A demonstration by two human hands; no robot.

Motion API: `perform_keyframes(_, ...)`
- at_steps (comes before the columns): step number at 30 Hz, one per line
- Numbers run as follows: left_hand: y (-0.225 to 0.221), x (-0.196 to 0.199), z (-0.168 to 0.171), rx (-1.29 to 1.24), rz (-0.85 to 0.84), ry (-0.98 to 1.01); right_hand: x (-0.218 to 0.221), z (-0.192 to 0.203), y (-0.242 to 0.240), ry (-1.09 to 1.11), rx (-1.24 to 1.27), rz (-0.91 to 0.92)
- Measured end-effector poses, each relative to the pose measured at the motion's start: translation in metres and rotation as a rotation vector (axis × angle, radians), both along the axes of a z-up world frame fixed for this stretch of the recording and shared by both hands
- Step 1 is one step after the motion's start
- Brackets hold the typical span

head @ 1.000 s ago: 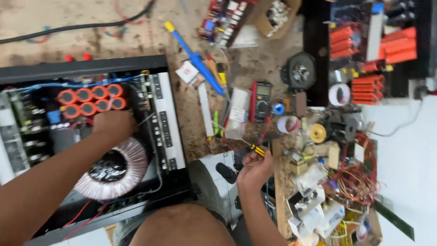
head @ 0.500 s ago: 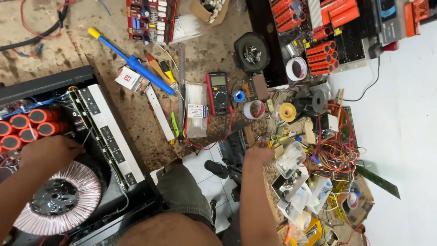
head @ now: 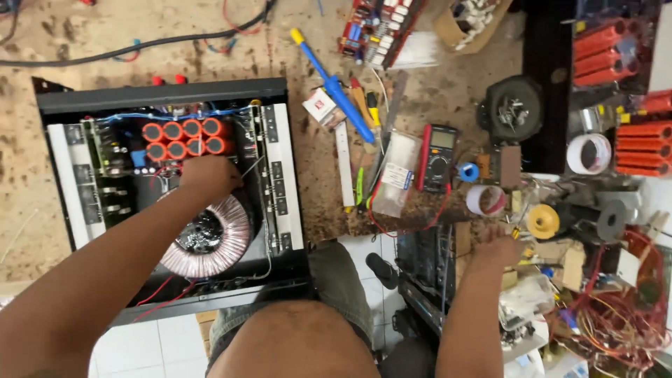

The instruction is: Connecting transformer wires to the internal circuitry of an audio amplifier on a repair bench.

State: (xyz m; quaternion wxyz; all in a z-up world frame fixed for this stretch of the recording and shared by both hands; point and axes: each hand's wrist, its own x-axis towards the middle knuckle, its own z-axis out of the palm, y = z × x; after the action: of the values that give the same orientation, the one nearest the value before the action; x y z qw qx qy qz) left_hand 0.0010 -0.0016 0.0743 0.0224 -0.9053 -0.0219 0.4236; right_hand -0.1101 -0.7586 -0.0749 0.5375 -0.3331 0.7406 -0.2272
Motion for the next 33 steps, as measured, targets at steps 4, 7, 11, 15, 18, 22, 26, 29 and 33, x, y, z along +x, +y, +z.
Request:
perform_keyframes(4, -0.006, 0.001, -0.003, -0.086, -0.118, -0.054, -0.013, 0.017, 0.045, 0.321, -0.352, 0.440)
perform_keyframes(7, -0.028, 0.009, 0.023, 0.050, -0.122, 0.066, 0.016, 0.115, 0.154, -0.405, -0.396, -0.297)
perform_keyframes(11, -0.027, 0.007, 0.027, 0.183, -0.156, 0.052, 0.020, 0.158, 0.205, -0.359, -0.470, -0.252)
perform_keyframes(15, -0.030, 0.007, 0.029, 0.169, -0.112, 0.053, 0.026, 0.153, 0.192, -0.405, -0.449, -0.249)
perform_keyframes(18, -0.028, 0.005, 0.021, 0.196, -0.135, 0.015, 0.034, 0.159, 0.202, -0.287, -0.457, -0.165)
perform_keyframes(22, -0.028, 0.003, 0.016, 0.201, -0.129, 0.006, 0.037, 0.149, 0.229, -0.228, -0.492, 0.084)
perform_keyframes(26, -0.031, 0.005, 0.025, 0.161, -0.036, 0.022, 0.050, 0.126, 0.243, -0.100, -0.630, 0.462)
perform_keyframes(29, -0.031, 0.007, 0.032, 0.094, 0.012, 0.030, 0.072, 0.096, 0.230, -0.018, -0.780, 0.722)
perform_keyframes(33, -0.032, 0.006, 0.033, 0.125, 0.002, 0.055, 0.111, 0.098, 0.239, -0.067, -0.753, 0.857)
